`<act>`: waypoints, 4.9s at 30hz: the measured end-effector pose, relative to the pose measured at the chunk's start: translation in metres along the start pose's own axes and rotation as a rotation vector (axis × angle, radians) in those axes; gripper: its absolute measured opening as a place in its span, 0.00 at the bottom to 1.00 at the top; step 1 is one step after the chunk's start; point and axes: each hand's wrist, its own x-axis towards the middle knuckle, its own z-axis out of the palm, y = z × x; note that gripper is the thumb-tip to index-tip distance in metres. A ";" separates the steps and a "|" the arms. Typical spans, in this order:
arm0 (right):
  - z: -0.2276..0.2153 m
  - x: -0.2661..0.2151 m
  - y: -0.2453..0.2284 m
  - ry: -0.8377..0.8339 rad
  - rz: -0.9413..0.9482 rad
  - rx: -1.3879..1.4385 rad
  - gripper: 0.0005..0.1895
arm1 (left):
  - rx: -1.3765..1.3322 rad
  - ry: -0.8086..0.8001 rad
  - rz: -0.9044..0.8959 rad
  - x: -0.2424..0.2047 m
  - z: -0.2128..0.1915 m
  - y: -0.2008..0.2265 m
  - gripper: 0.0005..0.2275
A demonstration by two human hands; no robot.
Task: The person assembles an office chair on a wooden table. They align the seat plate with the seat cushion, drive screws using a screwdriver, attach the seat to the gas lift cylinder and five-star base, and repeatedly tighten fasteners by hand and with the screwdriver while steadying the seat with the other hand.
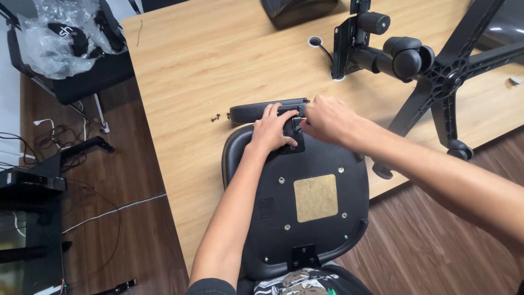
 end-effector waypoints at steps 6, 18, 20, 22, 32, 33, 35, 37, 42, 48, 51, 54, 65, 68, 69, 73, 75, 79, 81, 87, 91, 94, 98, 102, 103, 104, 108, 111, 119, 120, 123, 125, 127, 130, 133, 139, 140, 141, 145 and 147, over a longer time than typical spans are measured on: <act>0.033 -0.006 0.016 0.207 -0.297 -0.532 0.08 | 0.020 0.001 -0.012 0.002 0.003 0.000 0.44; 0.022 0.019 0.000 -0.095 0.052 -0.156 0.09 | 0.001 0.005 -0.011 0.002 0.004 -0.002 0.44; 0.017 0.012 0.003 -0.080 -0.048 -0.270 0.11 | 0.001 0.002 -0.017 0.002 0.002 0.001 0.44; 0.012 0.008 0.002 -0.067 -0.149 -0.380 0.12 | 0.001 -0.006 -0.025 0.001 0.000 0.002 0.44; 0.018 0.010 -0.007 -0.014 0.082 -0.141 0.12 | 0.002 -0.007 -0.013 0.001 0.004 -0.001 0.44; 0.015 0.014 -0.006 -0.071 0.168 -0.099 0.11 | 0.004 -0.004 -0.011 0.002 0.005 0.000 0.44; 0.012 0.012 -0.007 -0.086 0.131 -0.117 0.13 | 0.004 -0.015 -0.018 0.001 0.000 0.002 0.44; 0.014 0.009 -0.004 -0.100 0.090 -0.137 0.15 | 0.004 -0.022 -0.029 0.001 -0.001 0.003 0.44; 0.037 0.000 0.007 0.020 -0.224 -0.501 0.07 | 0.012 -0.009 -0.022 0.001 0.001 0.002 0.44; 0.029 0.002 0.000 -0.083 -0.053 -0.264 0.08 | 0.015 0.012 0.002 0.002 0.007 -0.001 0.44; 0.019 0.007 -0.003 -0.038 0.107 -0.049 0.08 | -0.002 -0.003 -0.018 0.002 0.002 0.002 0.44; 0.019 0.011 0.005 -0.121 0.169 -0.041 0.11 | -0.010 -0.017 -0.033 0.001 0.000 0.003 0.44; 0.033 0.001 -0.004 -0.181 0.021 -0.320 0.10 | -0.004 0.021 0.003 -0.001 0.003 0.002 0.44; 0.034 0.012 0.000 -0.165 0.161 -0.208 0.10 | 0.007 0.027 0.004 0.007 0.004 0.003 0.43; 0.041 0.013 -0.001 -0.176 0.205 -0.197 0.10 | 0.015 0.019 0.003 0.004 0.009 0.002 0.43; 0.018 0.021 -0.009 -0.296 0.316 -0.090 0.10 | -0.016 0.025 -0.002 0.002 0.005 0.002 0.44; 0.011 0.016 -0.009 -0.294 0.218 -0.160 0.10 | -0.012 0.003 -0.020 0.001 0.002 0.004 0.44; 0.033 0.005 -0.017 -0.202 -0.025 -0.495 0.05 | -0.006 -0.013 -0.026 0.002 0.002 0.005 0.43; 0.030 0.001 -0.029 -0.162 -0.212 -0.642 0.10 | -0.007 0.028 -0.001 0.002 0.005 0.001 0.43; 0.026 0.006 -0.012 -0.139 -0.019 -0.371 0.05 | -0.011 0.017 0.005 0.002 0.005 0.001 0.44; 0.015 0.011 -0.014 -0.186 0.140 -0.184 0.08 | -0.009 0.002 -0.019 0.002 0.006 0.002 0.44; 0.015 0.009 -0.011 -0.172 0.158 -0.151 0.11 | -0.004 0.029 0.006 0.001 0.007 0.000 0.44; 0.005 -0.009 -0.006 -0.226 0.131 -0.275 0.15 | -0.002 0.037 0.018 -0.002 0.006 0.001 0.43; -0.033 -0.031 -0.009 -0.226 0.188 -0.248 0.21 | -0.010 0.082 0.048 -0.003 0.005 0.000 0.43; -0.032 -0.033 -0.004 -0.226 0.191 -0.247 0.21 | -0.010 0.080 0.051 -0.004 0.005 0.000 0.43; -0.031 -0.036 0.001 -0.152 0.187 -0.184 0.21 | -0.025 0.097 0.069 -0.005 0.004 0.001 0.41; -0.013 -0.038 0.016 0.044 0.132 -0.020 0.17 | 0.020 0.397 0.170 -0.006 0.024 -0.009 0.27; 0.004 -0.039 0.020 0.165 0.004 0.074 0.18 | -0.363 0.464 0.122 -0.015 0.029 -0.009 0.09; 0.028 -0.017 -0.013 0.373 -0.172 0.516 0.17 | -1.614 0.585 -0.211 -0.057 -0.016 -0.017 0.12; 0.031 -0.014 -0.021 0.398 -0.198 0.603 0.17 | -1.737 0.610 -0.257 -0.065 -0.028 -0.013 0.14; 0.045 0.008 -0.036 0.441 -0.252 0.678 0.19 | -1.829 0.433 -0.228 -0.069 -0.016 -0.030 0.12; 0.044 0.021 -0.046 0.399 -0.237 0.701 0.20 | -1.786 0.460 -0.208 -0.069 -0.023 -0.045 0.11; 0.046 0.032 -0.047 0.351 -0.229 0.721 0.21 | -1.745 0.496 -0.190 -0.064 -0.029 -0.062 0.10; 0.058 0.043 -0.040 0.333 -0.197 0.722 0.24 | -1.337 0.686 -0.178 -0.057 -0.049 -0.096 0.10; 0.075 0.045 -0.019 0.372 -0.142 0.699 0.24 | -1.149 0.867 -0.117 -0.052 -0.069 -0.128 0.09; 0.104 0.037 0.019 0.290 -0.075 0.424 0.21 | -0.186 0.683 -0.139 -0.062 -0.035 -0.177 0.10; 0.105 0.037 0.019 0.291 -0.067 0.441 0.19 | -0.088 0.548 -0.226 -0.064 -0.031 -0.175 0.09; 0.105 0.037 0.021 0.291 -0.058 0.458 0.17 | 0.009 0.411 -0.310 -0.066 -0.027 -0.172 0.09; 0.109 0.043 0.017 0.324 -0.034 0.437 0.13 | 0.188 0.255 -0.326 -0.058 0.024 -0.218 0.12; 0.111 0.044 0.012 0.384 -0.006 0.411 0.11 | 0.170 0.071 -0.558 -0.054 0.036 -0.227 0.13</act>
